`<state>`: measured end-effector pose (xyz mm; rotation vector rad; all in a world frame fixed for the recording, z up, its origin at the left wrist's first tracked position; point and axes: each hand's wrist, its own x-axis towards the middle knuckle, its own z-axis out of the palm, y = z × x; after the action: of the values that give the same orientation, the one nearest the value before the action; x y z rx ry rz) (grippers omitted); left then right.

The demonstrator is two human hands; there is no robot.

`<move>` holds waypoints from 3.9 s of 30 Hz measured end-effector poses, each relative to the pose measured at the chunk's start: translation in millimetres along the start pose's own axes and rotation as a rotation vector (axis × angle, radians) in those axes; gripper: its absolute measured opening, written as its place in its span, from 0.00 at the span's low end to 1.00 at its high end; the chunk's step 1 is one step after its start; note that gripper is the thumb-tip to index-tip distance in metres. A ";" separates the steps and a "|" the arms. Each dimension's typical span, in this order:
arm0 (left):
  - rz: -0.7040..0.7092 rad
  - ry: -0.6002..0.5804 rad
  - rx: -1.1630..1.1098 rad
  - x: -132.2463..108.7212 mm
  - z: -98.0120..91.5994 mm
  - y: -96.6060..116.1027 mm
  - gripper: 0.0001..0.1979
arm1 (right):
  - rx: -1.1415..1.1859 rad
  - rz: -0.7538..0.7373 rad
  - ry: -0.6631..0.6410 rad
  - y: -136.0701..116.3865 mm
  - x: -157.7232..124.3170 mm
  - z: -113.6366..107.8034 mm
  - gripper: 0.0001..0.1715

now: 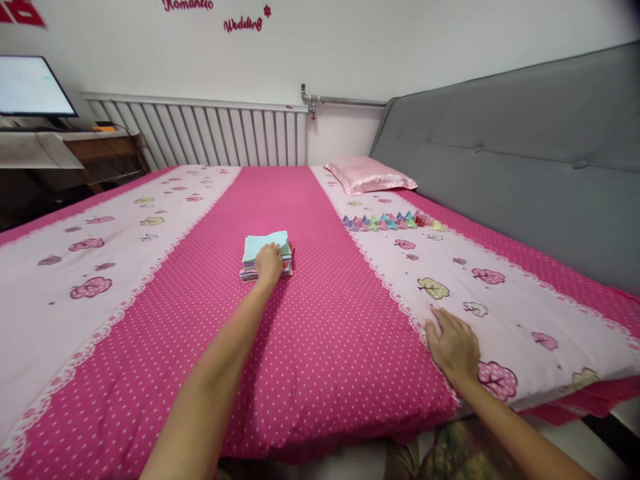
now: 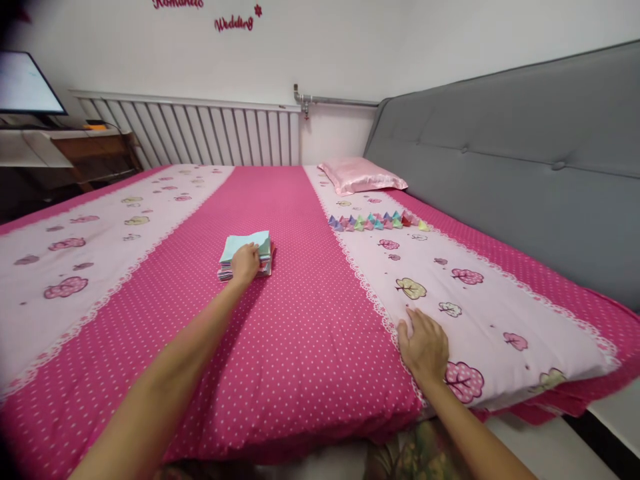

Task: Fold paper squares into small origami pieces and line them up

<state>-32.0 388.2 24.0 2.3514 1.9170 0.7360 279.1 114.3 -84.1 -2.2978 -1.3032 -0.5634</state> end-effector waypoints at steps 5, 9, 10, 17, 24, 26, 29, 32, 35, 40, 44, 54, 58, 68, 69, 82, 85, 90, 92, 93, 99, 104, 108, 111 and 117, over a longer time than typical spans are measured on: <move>0.299 0.155 0.077 -57.9 -35.3 35.8 0.19 | 0.027 -0.006 0.005 -0.3 0.1 -1.1 0.24; 0.495 0.076 0.136 -151.0 -40.4 70.1 0.19 | 0.041 0.008 0.003 -0.7 0.1 -2.6 0.24; 0.537 0.038 0.135 -175.2 -36.9 76.6 0.19 | 0.042 0.011 0.002 -0.9 0.0 -3.0 0.24; 0.665 -0.175 0.066 -270.8 -15.4 101.8 0.20 | 0.062 0.015 -0.005 -0.8 2.6 -6.7 0.25; 0.675 -0.184 -0.024 -236.9 -41.4 75.8 0.28 | 0.157 0.066 -0.022 -0.8 3.5 -13.3 0.24; 0.625 -0.162 -0.023 -220.2 -41.9 59.7 0.26 | 0.238 0.068 0.011 -11.4 2.0 -22.2 0.23; 0.586 -0.148 -0.050 -201.5 -33.4 41.5 0.24 | 0.450 0.063 -0.099 -43.8 2.3 -40.8 0.22; 0.546 -0.147 -0.079 -193.4 -22.5 33.5 0.23 | 0.646 0.035 -0.459 -86.8 6.8 -51.6 0.28; 0.508 -0.141 -0.096 -191.5 -17.6 32.0 0.22 | 0.759 -0.034 -0.703 -120.7 14.5 -45.1 0.37; 0.441 -0.085 -0.096 -184.6 -19.8 38.4 0.23 | 0.943 0.014 -0.759 -136.7 34.3 -19.7 0.37; 0.392 -0.066 -0.119 -176.2 -16.9 48.0 0.23 | 0.791 -0.013 -0.585 -129.2 48.2 -4.2 0.36; 0.465 -0.116 -0.119 -173.3 0.7 66.2 0.22 | 0.627 -0.295 -0.241 -147.2 43.6 -34.0 0.29; 0.512 -0.190 -0.097 -176.4 10.5 65.4 0.26 | 0.754 -0.644 -0.458 -171.8 20.5 -43.4 0.32; 0.532 -0.327 0.040 -183.3 28.7 52.9 0.29 | 0.587 -0.615 -0.733 -169.9 3.6 -11.2 0.38; 0.515 -0.332 0.047 -183.2 27.9 53.2 0.28 | 0.567 -0.604 -0.730 -168.7 4.3 -10.3 0.39; 0.398 -0.306 0.106 -181.2 20.0 49.0 0.30 | 0.317 -0.512 -0.714 -152.9 12.5 -13.6 0.42; 0.367 -0.290 0.113 -179.2 18.7 45.5 0.30 | 0.284 -0.473 -0.708 -148.5 14.2 -12.8 0.43; 0.296 -0.276 0.139 -176.8 16.4 40.1 0.31 | 0.236 -0.407 -0.700 -142.0 15.4 -9.1 0.44; 0.258 -0.265 0.156 -176.0 15.2 37.6 0.31 | 0.225 -0.375 -0.689 -138.0 16.3 -7.9 0.44; 0.238 -0.256 0.164 -175.5 14.7 36.1 0.31 | 0.224 -0.356 -0.678 -135.6 17.1 -7.9 0.44; 0.111 -0.169 0.165 -171.9 11.1 27.1 0.29 | 0.431 -0.190 -0.559 -123.0 31.2 -14.1 0.38; 0.082 -0.119 0.093 -170.8 9.0 22.5 0.27 | 0.747 0.051 -0.631 -120.6 42.6 -7.2 0.38; 0.088 -0.082 0.038 -171.8 7.8 20.0 0.26 | 1.018 0.228 -0.683 -123.4 46.8 2.3 0.37; 0.120 -0.026 -0.024 -174.8 0.8 21.3 0.25 | 1.220 0.346 -0.742 -127.5 50.8 0.0 0.34; 0.778 -0.022 -0.169 -189.2 -14.3 39.1 0.27 | 1.339 0.497 -0.727 -135.6 54.7 -13.4 0.32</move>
<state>-26.8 198.7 -16.3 2.9394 0.8262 0.8343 185.2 207.2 -20.2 -1.4669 -0.7977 1.0932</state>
